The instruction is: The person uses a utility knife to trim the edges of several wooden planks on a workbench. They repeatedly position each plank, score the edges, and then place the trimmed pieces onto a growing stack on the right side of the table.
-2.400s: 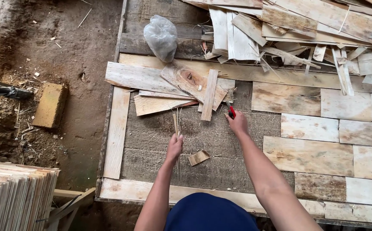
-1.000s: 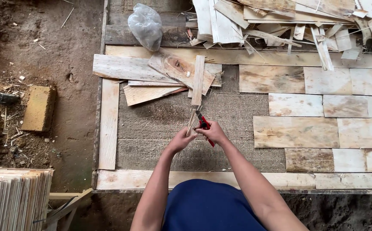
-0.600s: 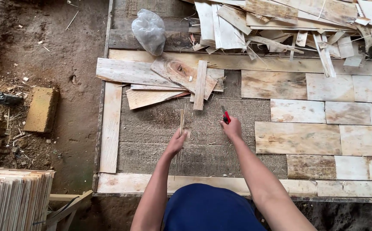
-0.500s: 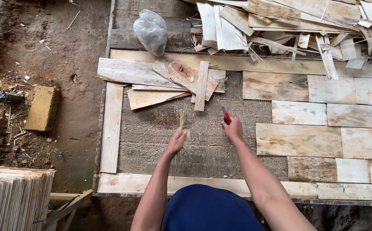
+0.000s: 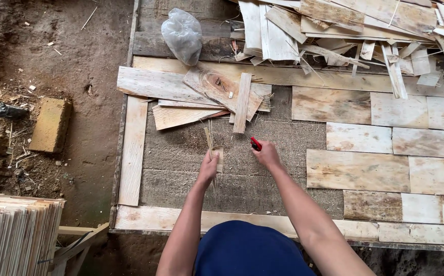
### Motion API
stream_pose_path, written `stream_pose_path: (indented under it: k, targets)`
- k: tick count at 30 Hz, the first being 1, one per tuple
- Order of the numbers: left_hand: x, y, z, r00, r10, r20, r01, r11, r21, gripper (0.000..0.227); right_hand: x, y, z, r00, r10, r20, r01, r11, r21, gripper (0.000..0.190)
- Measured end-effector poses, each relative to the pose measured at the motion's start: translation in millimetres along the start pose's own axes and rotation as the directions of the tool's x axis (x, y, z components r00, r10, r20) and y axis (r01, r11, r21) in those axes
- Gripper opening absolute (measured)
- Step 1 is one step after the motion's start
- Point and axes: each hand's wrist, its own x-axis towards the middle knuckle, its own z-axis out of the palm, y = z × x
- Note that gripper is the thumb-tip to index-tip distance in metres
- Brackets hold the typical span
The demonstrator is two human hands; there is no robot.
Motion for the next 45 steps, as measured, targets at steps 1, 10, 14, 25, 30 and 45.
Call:
stream_pose_path:
  k: [1, 10, 14, 25, 30, 45]
  targets:
    - [-4.4, 8.2, -0.1, 1.0, 0.003, -0.003, -0.003, 1.0, 0.0, 0.022, -1.2, -4.1, 4.5, 1.0, -0.004, 0.001, 0.004, 1.0, 0.001, 0.014]
    - [10.1, -1.3, 15.4, 1.0, 0.018, -0.011, -0.021, 0.961, -0.274, 0.029, -64.2, -102.2, 15.6, 0.988, 0.024, 0.151, -0.121, 0.726, 0.677, 0.014]
    - [-1.5, 20.7, 27.4, 0.997, 0.05, 0.063, -0.018, 0.903, -0.43, 0.037, -73.5, -120.8, 17.4, 0.997, 0.005, 0.08, -0.053, 0.786, 0.616, 0.006]
    - [-9.0, 20.4, 32.7, 0.999, 0.03, 0.025, -0.014, 0.877, -0.48, 0.027, -57.2, -80.2, 40.4, 0.983, 0.165, 0.086, -0.182, 0.762, 0.622, 0.041]
    - [-22.5, 44.4, 47.0, 0.998, 0.05, -0.049, -0.066, 0.906, -0.419, 0.025, -54.0, -74.6, 43.1, 0.961, 0.233, 0.147, -0.27, 0.695, 0.666, 0.057]
    - [-30.8, 63.5, 50.4, 0.998, -0.016, -0.063, -0.001, 0.966, -0.259, 0.026, -71.0, -94.8, 45.9, 0.967, 0.225, 0.119, -0.242, 0.669, 0.702, 0.049]
